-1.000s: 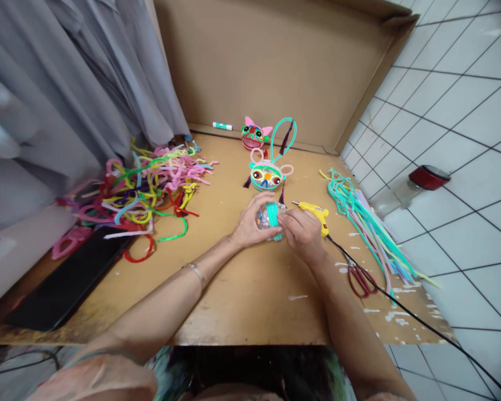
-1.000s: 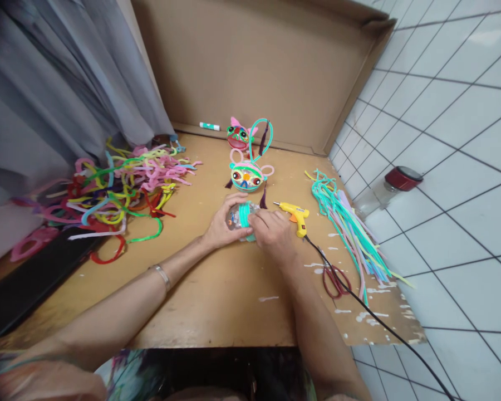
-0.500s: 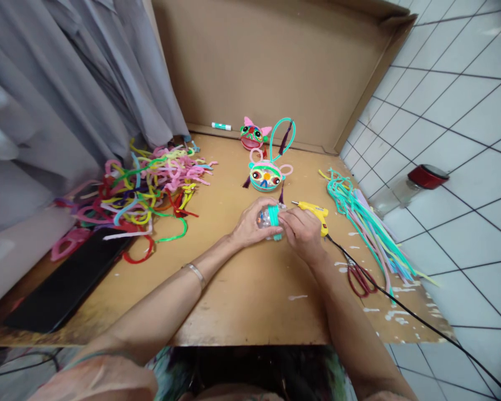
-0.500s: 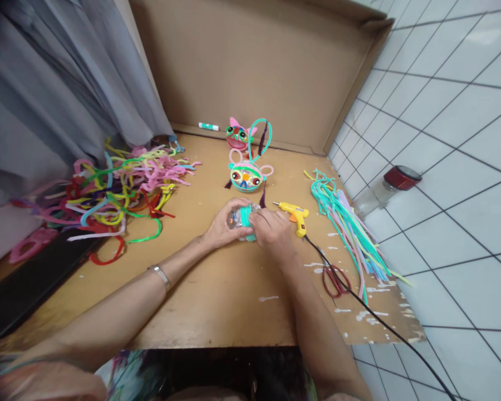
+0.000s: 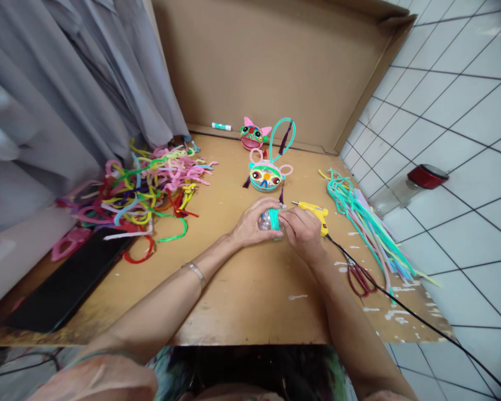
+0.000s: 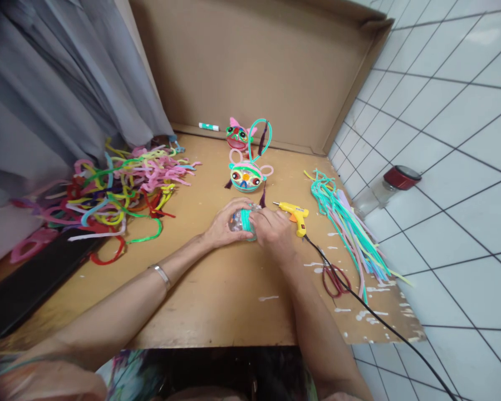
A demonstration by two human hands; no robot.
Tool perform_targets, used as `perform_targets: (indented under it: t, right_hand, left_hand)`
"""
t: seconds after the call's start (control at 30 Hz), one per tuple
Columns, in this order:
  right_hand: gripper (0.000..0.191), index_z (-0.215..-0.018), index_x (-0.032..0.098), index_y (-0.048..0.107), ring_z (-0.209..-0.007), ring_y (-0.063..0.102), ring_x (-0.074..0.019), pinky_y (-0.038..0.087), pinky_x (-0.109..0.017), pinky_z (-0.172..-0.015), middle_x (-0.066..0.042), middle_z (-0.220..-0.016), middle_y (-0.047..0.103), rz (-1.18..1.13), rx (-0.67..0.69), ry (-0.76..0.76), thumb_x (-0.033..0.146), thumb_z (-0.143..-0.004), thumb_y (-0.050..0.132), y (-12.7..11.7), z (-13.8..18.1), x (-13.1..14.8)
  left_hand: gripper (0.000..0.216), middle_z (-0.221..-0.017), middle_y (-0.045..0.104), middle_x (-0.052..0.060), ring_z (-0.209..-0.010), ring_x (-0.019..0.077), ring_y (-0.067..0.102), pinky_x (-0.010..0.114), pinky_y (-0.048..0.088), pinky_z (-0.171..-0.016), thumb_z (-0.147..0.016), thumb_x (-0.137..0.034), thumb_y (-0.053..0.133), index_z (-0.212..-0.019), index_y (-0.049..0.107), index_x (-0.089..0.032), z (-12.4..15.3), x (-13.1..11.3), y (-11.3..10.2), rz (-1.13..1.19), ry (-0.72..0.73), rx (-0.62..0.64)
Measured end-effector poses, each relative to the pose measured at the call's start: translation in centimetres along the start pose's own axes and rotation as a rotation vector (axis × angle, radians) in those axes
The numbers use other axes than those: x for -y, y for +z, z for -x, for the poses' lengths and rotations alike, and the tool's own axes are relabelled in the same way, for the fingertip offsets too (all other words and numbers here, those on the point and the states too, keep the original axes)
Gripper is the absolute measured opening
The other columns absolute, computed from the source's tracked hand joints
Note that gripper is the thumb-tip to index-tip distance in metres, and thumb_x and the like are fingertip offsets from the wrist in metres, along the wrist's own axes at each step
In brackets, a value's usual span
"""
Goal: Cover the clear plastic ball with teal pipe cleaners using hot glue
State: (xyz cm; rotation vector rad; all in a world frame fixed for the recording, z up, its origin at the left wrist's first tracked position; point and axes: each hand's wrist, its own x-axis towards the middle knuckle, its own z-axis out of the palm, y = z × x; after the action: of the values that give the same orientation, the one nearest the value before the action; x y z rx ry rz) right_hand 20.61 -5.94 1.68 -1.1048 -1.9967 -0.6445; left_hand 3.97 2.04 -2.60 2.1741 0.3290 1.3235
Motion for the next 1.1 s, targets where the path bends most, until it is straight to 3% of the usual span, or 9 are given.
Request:
perform_targets:
  t: [0.17, 0.37, 0.43, 0.53, 0.6, 0.7, 0.8, 0.9, 1.1]
  right_hand:
    - [0.019, -0.09, 0.019, 0.067, -0.07, 0.059, -0.0151, 0.043, -0.029, -0.069, -0.005, -0.08, 0.071, -0.009, -0.014, 0.041, 0.021, -0.097, 0.05, 0.3, 0.2, 0.0]
    - [0.019, -0.1, 0.02, 0.067, -0.077, 0.062, -0.017, 0.046, -0.031, -0.073, -0.007, -0.088, 0.071, -0.063, 0.019, 0.135, 0.031, -0.097, 0.052, 0.3, 0.6, 0.0]
    - [0.024, -0.107, 0.019, 0.066, -0.078, 0.062, -0.0182, 0.047, -0.032, -0.074, -0.007, -0.087, 0.069, -0.023, -0.023, 0.25, 0.035, -0.097, 0.051, 0.2, 0.8, -0.9]
    - [0.035, -0.115, 0.014, 0.063, -0.084, 0.064, -0.0223, 0.049, -0.036, -0.079, -0.011, -0.089, 0.068, 0.168, -0.051, 0.574, 0.039, -0.097, 0.045, -0.1, 1.2, -2.8]
    - [0.044, -0.115, 0.008, 0.063, -0.097, 0.065, -0.0296, 0.049, -0.043, -0.084, -0.019, -0.1, 0.068, 0.352, 0.11, 0.791, 0.043, -0.095, 0.048, -0.5, 1.3, -3.8]
    - [0.058, -0.11, 0.001, 0.065, -0.104, 0.065, -0.0387, 0.049, -0.048, -0.085, -0.029, -0.107, 0.067, 0.541, 0.465, 0.996, 0.054, -0.091, 0.051, -1.1, 1.2, -4.4]
    - [0.066, -0.11, 0.001, 0.066, -0.101, 0.069, -0.0369, 0.051, -0.045, -0.085, -0.029, -0.107, 0.069, 0.571, 0.665, 1.092, 0.061, -0.089, 0.05, -1.1, 1.1, -4.3]
    - [0.066, -0.116, 0.002, 0.064, -0.102, 0.07, -0.0335, 0.052, -0.04, -0.085, -0.026, -0.11, 0.069, 0.545, 0.718, 1.14, 0.06, -0.088, 0.052, -0.7, 1.1, -4.4]
    - [0.053, -0.112, 0.006, 0.066, -0.105, 0.069, -0.0331, 0.052, -0.036, -0.083, -0.024, -0.111, 0.07, 0.486, 0.668, 1.237, 0.051, -0.087, 0.054, -0.2, 1.8, -5.5]
  left_hand:
    - [0.087, -0.13, 0.057, 0.016, -0.125, 0.0334, 0.056, 0.053, 0.046, -0.107, -0.056, -0.063, 0.085, -0.126, 0.052, -0.022, -0.1, -0.1, -0.2, -0.076, 0.013, 0.063]
    - [0.074, -0.129, 0.056, 0.014, -0.122, 0.0295, 0.057, 0.048, 0.048, -0.105, -0.063, -0.044, 0.086, -0.125, 0.05, -0.022, 0.2, 0.2, 0.0, -0.102, 0.036, 0.018]
    - [0.072, -0.127, 0.057, 0.013, -0.121, 0.0292, 0.058, 0.048, 0.048, -0.105, -0.061, -0.042, 0.086, -0.121, 0.052, -0.022, 0.2, 0.2, 0.1, -0.07, -0.038, -0.035]
    - [0.071, -0.121, 0.061, 0.011, -0.116, 0.029, 0.06, 0.047, 0.049, -0.103, -0.058, -0.043, 0.087, -0.116, 0.054, -0.02, 0.2, 0.2, 0.2, 0.03, -0.212, -0.14]
    - [0.071, -0.117, 0.062, 0.01, -0.108, 0.0271, 0.063, 0.043, 0.054, -0.094, -0.056, -0.043, 0.086, -0.115, 0.053, -0.019, 0.0, 0.0, 0.2, 0.117, -0.331, -0.185]
    - [0.075, -0.112, 0.062, 0.008, -0.093, 0.0227, 0.065, 0.033, 0.058, -0.071, -0.054, -0.04, 0.086, -0.116, 0.051, -0.019, -0.1, -0.4, 0.1, 0.225, -0.467, -0.188]
    - [0.075, -0.113, 0.063, 0.008, -0.087, 0.0203, 0.065, 0.026, 0.055, -0.058, -0.053, -0.037, 0.087, -0.116, 0.05, -0.019, -0.3, -0.7, 0.1, 0.273, -0.516, -0.166]
    - [0.073, -0.116, 0.062, 0.009, -0.093, 0.0214, 0.064, 0.029, 0.058, -0.065, -0.053, -0.035, 0.086, -0.115, 0.052, -0.018, -0.4, -1.0, 0.0, 0.249, -0.5, -0.168]
    - [0.072, -0.12, 0.062, 0.01, -0.1, 0.0241, 0.064, 0.036, 0.059, -0.078, -0.054, -0.036, 0.087, -0.115, 0.054, -0.018, -0.3, -0.8, -0.1, 0.223, -0.477, -0.17]
